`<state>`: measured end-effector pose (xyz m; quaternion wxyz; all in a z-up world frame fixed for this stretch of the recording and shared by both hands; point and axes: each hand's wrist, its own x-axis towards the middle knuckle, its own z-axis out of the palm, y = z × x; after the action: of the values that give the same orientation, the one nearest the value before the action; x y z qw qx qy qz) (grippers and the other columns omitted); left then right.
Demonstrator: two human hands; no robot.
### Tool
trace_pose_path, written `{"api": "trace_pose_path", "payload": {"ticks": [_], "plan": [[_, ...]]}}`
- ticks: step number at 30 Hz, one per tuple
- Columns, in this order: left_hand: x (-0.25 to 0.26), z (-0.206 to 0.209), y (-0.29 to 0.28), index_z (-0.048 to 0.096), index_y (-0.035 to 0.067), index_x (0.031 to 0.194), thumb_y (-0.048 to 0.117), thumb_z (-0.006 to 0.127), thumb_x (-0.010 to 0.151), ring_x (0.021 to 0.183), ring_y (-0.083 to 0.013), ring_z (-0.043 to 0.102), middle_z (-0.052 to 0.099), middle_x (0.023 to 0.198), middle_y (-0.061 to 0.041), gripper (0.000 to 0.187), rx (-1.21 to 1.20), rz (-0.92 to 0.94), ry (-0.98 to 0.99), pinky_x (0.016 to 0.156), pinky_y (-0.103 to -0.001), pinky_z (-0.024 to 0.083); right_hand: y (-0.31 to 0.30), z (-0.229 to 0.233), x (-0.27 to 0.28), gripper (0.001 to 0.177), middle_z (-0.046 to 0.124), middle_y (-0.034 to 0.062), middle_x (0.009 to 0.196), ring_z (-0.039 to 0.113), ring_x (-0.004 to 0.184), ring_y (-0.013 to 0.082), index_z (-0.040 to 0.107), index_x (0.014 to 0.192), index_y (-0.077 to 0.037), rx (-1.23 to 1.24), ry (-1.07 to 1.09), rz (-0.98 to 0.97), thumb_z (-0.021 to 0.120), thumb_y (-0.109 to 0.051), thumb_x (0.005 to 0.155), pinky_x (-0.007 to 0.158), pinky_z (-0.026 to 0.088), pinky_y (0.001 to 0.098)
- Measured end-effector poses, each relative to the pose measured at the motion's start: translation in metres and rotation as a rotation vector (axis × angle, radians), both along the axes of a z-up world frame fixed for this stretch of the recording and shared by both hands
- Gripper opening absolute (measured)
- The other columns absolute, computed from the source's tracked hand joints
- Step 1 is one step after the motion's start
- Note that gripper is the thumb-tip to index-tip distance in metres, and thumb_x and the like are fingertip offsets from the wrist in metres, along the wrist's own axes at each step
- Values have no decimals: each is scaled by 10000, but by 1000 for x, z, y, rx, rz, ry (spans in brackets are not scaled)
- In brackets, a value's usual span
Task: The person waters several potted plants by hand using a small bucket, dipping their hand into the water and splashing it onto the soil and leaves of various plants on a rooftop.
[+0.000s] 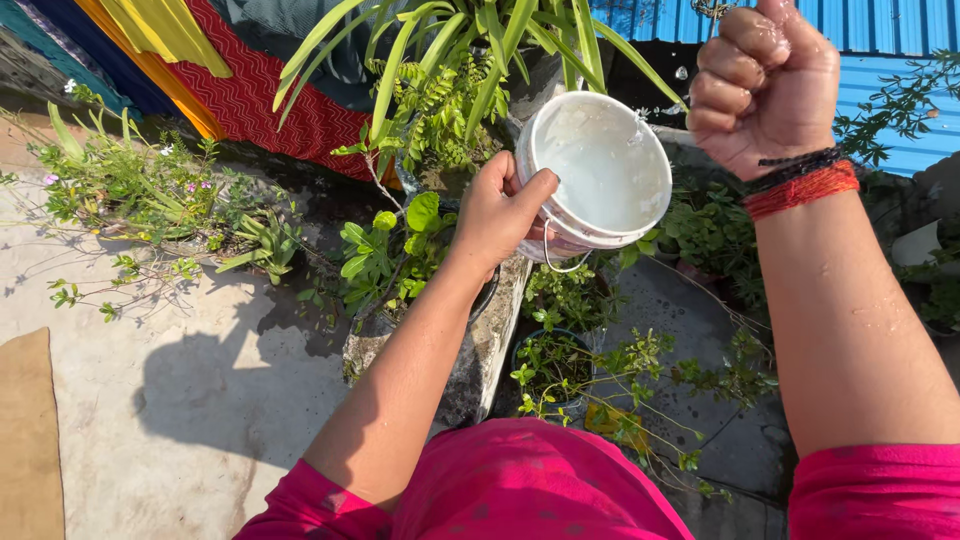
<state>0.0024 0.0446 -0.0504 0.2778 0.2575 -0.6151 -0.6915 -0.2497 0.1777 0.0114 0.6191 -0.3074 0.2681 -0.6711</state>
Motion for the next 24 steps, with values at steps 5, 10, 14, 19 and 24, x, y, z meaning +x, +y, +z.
{"api": "trace_pose_path", "payload": {"ticks": [5,10,14,19,24], "plan": [[15,18,-18,527,44,876,269,728,873,686,-98,647,573,842,-23,301,-9,62,27,507,-295,661,-20,-24,21,394,339,-74,614,267,515,72,549,772,-165,760,776,-246,451,-417,1058,440,260,259],[23,30,-23,621,24,1025,314,696,866,696,-119,694,691,904,-83,339,58,102,50,532,-255,636,-10,-34,28,424,387,-63,707,317,601,76,487,855,-122,556,653,-219,409,-418,1149,540,329,238],[21,32,-19,600,-10,998,312,719,848,711,-121,705,674,904,-77,375,53,113,27,534,-281,661,-11,-66,45,387,389,-66,664,311,556,80,516,816,-128,747,819,-221,424,-396,1079,495,305,258],[25,26,-11,613,-2,983,328,721,824,702,-119,706,667,889,-81,382,80,142,36,524,-283,668,10,-76,33,433,325,-76,632,296,545,80,439,761,-165,351,273,-434,504,-373,1135,494,273,265],[29,20,-6,601,-11,970,353,717,826,676,-126,710,629,867,-67,408,57,125,6,528,-287,681,24,-90,63,453,415,-58,569,368,503,91,551,777,-114,847,1091,-480,464,-450,1068,480,317,265]]}}
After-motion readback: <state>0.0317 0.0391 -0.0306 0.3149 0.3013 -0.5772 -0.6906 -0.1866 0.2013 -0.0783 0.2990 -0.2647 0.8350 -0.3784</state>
